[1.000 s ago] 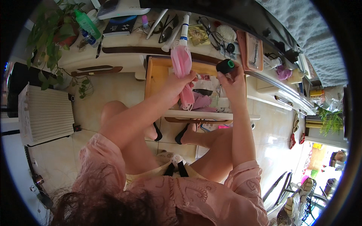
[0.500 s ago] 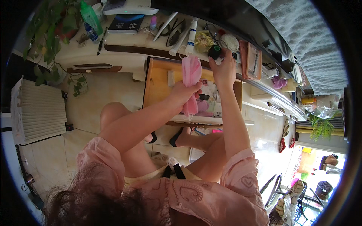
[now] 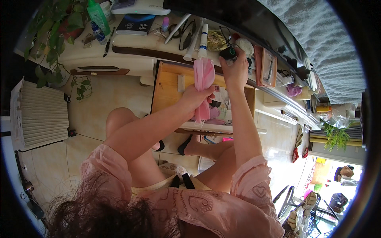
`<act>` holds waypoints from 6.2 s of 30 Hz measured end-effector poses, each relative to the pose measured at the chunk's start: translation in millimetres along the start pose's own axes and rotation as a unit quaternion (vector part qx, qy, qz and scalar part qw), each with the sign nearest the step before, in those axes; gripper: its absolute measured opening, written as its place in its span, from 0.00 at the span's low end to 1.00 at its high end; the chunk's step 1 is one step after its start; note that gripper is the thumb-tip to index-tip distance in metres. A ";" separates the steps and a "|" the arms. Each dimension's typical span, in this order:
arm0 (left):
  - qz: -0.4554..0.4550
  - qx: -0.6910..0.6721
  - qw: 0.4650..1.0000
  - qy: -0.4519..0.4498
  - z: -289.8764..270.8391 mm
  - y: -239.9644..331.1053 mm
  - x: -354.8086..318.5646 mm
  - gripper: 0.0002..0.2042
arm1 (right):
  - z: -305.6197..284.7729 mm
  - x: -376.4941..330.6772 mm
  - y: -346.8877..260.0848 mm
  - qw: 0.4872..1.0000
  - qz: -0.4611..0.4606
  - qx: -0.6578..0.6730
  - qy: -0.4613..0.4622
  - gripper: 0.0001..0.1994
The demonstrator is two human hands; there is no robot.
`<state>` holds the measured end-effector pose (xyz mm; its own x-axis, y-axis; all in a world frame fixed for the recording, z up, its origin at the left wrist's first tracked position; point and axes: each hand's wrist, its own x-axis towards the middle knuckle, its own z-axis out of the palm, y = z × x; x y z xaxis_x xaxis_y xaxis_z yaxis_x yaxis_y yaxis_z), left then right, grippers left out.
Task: The person sits on the floor and organizes items in a low drawer. They handle a tube of cream, a pen, a piece of paper, face masks, glasses, and a card, moving them around and placing them back into the drawer.
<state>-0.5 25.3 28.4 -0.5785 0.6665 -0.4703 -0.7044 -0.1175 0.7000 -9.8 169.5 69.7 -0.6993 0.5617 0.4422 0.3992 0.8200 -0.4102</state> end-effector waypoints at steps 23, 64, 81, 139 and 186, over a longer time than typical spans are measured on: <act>0.009 0.015 1.000 -0.002 0.1 0.6 1.3 0.11 | -1.2 1.1 15.0 0.997 -0.074 0.006 0.029 0.26; -0.174 0.204 0.962 -0.054 -40.6 -22.2 20.1 0.15 | 31.4 -55.9 178.2 0.887 0.071 0.206 -0.407 0.17; -0.224 0.132 0.965 -0.028 -33.2 -5.4 25.2 0.23 | 36.1 -70.3 233.7 0.936 0.012 0.005 -0.351 0.07; 0.037 0.117 0.992 -0.034 -22.2 8.4 13.3 0.15 | -28.3 -74.8 49.6 0.665 0.339 0.599 -0.289 0.17; 0.317 -0.211 0.831 0.406 -304.5 193.7 -15.5 0.07 | 125.9 -66.7 -219.8 0.561 0.214 0.572 -0.559 0.08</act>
<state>-253.3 -231.9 7.6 -0.8541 -0.3240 -0.4069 -0.1353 -0.6170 0.7752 -125.6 -62.1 29.9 -0.8748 -0.2644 -0.4060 0.4776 -0.3291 -0.8146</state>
